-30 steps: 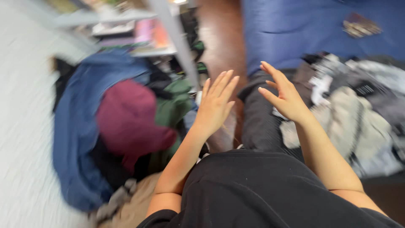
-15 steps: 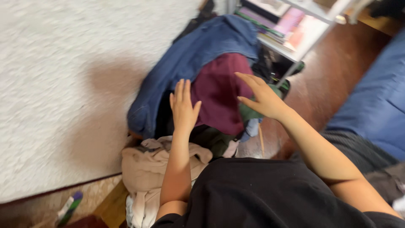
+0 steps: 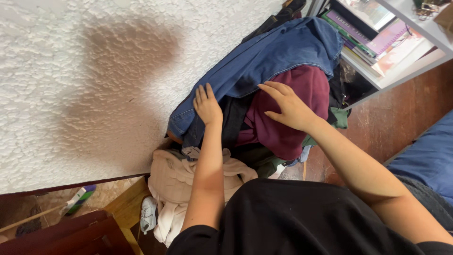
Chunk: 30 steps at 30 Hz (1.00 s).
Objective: The person sorts through a pile of clothes on the floor, picking up and examining items such as a black shirt, socks, a sweater, and a jacket. They also handle a small orange spray bottle and a red plastic container during the process.
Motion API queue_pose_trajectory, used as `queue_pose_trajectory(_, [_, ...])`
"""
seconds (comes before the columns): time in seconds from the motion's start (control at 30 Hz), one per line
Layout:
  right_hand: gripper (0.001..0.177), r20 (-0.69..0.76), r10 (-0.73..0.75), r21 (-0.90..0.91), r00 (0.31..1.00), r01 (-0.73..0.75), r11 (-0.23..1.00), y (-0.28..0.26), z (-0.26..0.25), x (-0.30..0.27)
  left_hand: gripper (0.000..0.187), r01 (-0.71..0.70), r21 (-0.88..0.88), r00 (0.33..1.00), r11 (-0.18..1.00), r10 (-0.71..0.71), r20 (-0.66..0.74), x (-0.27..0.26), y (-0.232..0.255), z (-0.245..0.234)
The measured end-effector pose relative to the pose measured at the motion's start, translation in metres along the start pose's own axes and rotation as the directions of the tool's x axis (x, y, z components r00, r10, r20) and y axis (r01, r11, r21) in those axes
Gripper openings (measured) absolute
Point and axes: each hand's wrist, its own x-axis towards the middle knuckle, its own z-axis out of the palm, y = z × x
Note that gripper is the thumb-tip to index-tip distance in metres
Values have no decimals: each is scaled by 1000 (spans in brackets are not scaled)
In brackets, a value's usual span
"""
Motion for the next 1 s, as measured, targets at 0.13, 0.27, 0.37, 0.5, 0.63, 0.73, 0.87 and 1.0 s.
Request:
queue_pose_trajectory(0.13, [85,-25,25,-45,999,-26,999,10,8,-4,39,79,-249,995,965,-91,-40,12,10,-32])
queue_pose_trajectory(0.27, [86,202,527,535,825,-544,646,34,30,0,48,179,-393,983,902,-144,115,13,31,-85])
queue_pose_trajectory(0.37, [80,408,456,891,791,-454,-9,44,33,-1,50,-23,-581,1000,814,23,-8,-2,71,-136])
queue_pose_trajectory(0.5, [63,296,448,867,844,-41,-496,41,18,-18,46,-306,-719,943,624,303,-138,-44,127,-185])
queue_pose_trajectory(0.63, [45,224,636,964,738,-73,-255,65,11,-43,67,-446,-749,821,490,557,-125,-58,143,-208])
queue_pose_trajectory(0.73, [46,81,768,997,636,-57,-58,82,6,-65,61,-532,-740,755,412,627,-194,-56,138,-205])
queue_pose_trajectory(0.87, [51,43,806,998,591,8,-59,77,-1,-97,20,44,-952,939,304,312,144,-41,115,-168])
queue_pose_trajectory(1.0, [56,11,859,998,513,51,-43,64,-10,-120,17,104,-875,994,472,-39,97,-3,72,-85])
